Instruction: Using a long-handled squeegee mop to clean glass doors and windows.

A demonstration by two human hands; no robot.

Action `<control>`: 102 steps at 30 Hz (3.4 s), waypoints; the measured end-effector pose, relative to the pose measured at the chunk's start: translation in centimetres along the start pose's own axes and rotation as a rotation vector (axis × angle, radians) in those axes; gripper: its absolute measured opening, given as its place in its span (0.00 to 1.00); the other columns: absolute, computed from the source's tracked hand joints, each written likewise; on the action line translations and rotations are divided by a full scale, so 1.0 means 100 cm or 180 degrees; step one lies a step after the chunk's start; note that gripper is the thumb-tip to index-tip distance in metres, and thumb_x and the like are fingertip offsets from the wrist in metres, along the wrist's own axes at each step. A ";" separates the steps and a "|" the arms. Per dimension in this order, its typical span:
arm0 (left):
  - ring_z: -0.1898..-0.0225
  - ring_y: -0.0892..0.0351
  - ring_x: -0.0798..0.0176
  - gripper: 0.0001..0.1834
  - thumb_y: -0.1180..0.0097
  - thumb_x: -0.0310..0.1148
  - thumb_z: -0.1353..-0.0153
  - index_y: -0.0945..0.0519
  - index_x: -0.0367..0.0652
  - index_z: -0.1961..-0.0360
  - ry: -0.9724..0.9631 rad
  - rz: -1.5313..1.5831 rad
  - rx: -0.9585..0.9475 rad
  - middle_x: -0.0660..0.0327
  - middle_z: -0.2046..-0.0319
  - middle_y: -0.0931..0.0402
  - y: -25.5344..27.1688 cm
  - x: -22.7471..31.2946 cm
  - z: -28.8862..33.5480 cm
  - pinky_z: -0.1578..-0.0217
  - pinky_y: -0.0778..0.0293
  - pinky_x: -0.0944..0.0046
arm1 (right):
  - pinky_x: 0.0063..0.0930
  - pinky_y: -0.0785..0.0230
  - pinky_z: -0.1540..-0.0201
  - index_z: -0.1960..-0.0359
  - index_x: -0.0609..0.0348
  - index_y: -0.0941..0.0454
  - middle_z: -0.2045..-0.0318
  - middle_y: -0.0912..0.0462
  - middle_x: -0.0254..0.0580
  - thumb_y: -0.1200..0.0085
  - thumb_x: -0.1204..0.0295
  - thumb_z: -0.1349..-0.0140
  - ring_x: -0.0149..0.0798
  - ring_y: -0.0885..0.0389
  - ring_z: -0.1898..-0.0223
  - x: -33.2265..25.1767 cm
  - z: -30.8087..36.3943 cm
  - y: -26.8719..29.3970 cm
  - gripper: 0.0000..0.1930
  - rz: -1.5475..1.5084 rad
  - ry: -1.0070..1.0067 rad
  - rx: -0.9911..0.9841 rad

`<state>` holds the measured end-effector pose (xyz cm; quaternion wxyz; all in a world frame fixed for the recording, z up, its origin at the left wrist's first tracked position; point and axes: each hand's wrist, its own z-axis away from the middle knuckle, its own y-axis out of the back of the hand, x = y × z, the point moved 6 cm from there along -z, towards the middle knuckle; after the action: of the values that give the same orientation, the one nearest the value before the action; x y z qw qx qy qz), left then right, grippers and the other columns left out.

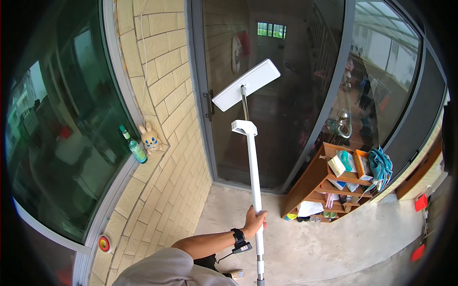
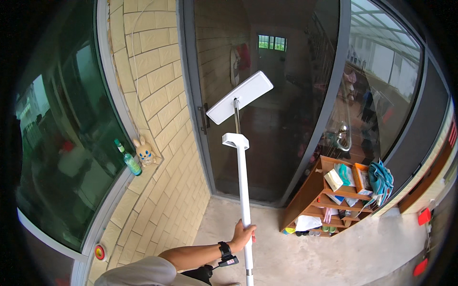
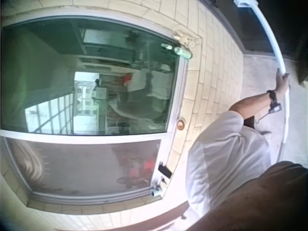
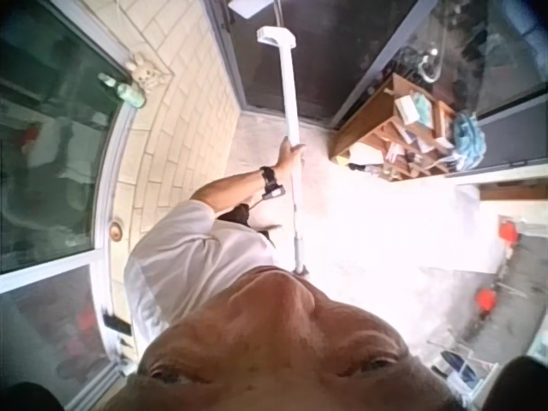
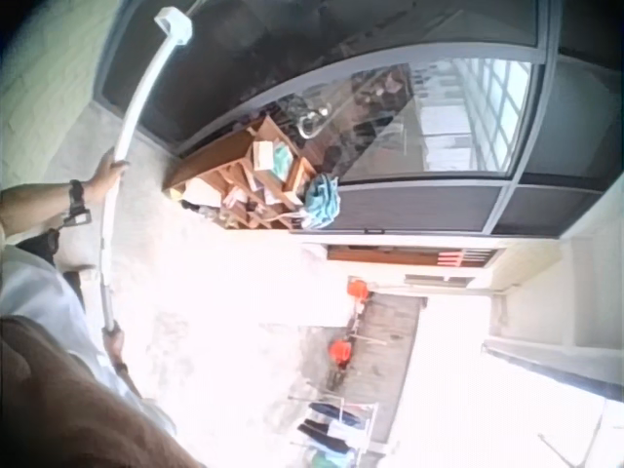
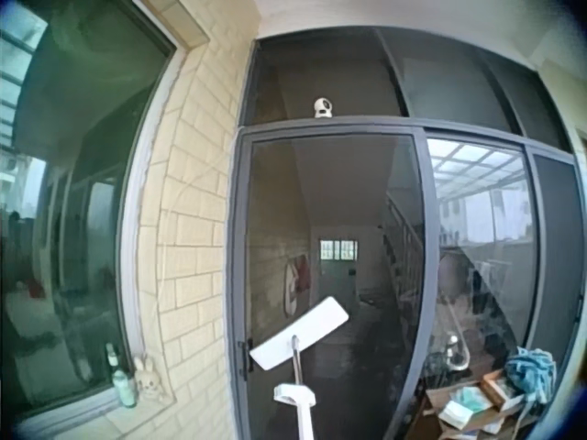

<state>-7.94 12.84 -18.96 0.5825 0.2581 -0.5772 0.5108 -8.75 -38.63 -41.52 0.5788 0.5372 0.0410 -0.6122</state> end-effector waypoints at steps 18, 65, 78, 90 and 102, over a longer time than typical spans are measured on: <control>0.87 0.32 0.65 0.13 0.41 0.36 0.36 0.31 0.43 0.69 0.0251 0.0819 -0.0085 0.63 0.84 0.34 0.022 0.087 -0.026 0.86 0.33 0.62 | 0.43 0.24 0.71 0.49 0.69 0.22 0.73 0.16 0.62 0.40 0.70 0.43 0.50 0.14 0.72 -0.094 -0.051 0.026 0.21 0.0659 0.0198 0.0248; 0.88 0.34 0.64 0.12 0.42 0.31 0.36 0.31 0.41 0.72 0.0686 0.1129 -0.0071 0.62 0.85 0.34 0.084 0.104 -0.039 0.86 0.35 0.61 | 0.46 0.28 0.75 0.42 0.60 0.24 0.77 0.16 0.56 0.40 0.63 0.39 0.52 0.17 0.78 -0.089 -0.051 -0.057 0.24 0.0677 0.0078 -0.0374; 0.89 0.34 0.66 0.17 0.40 0.40 0.34 0.32 0.46 0.75 -0.0312 0.0872 -0.0571 0.65 0.88 0.37 0.044 0.312 -0.076 0.86 0.35 0.63 | 0.43 0.29 0.74 0.52 0.67 0.23 0.79 0.20 0.57 0.38 0.66 0.41 0.45 0.22 0.77 -0.293 -0.125 -0.019 0.20 -0.0079 0.0598 0.0103; 0.85 0.34 0.69 0.18 0.46 0.50 0.31 0.25 0.48 0.52 -0.1430 0.0446 -0.0550 0.67 0.85 0.37 0.015 0.428 -0.096 0.80 0.32 0.65 | 0.33 0.31 0.80 0.71 0.64 0.24 0.85 0.22 0.45 0.31 0.70 0.46 0.38 0.22 0.85 -0.445 -0.142 0.046 0.13 -0.0621 0.1580 0.0502; 0.89 0.34 0.69 0.17 0.46 0.45 0.29 0.26 0.41 0.54 -0.0541 0.0488 -0.1480 0.64 0.85 0.34 -0.144 0.247 -0.057 0.88 0.34 0.65 | 0.37 0.31 0.74 0.70 0.65 0.23 0.83 0.22 0.51 0.30 0.68 0.49 0.40 0.25 0.82 -0.252 -0.076 0.062 0.15 -0.0771 0.0302 0.0848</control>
<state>2.62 20.30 7.14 0.5351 0.1148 -0.7439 0.3835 -5.70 -18.81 -23.42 0.4220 0.6285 0.0513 -0.6514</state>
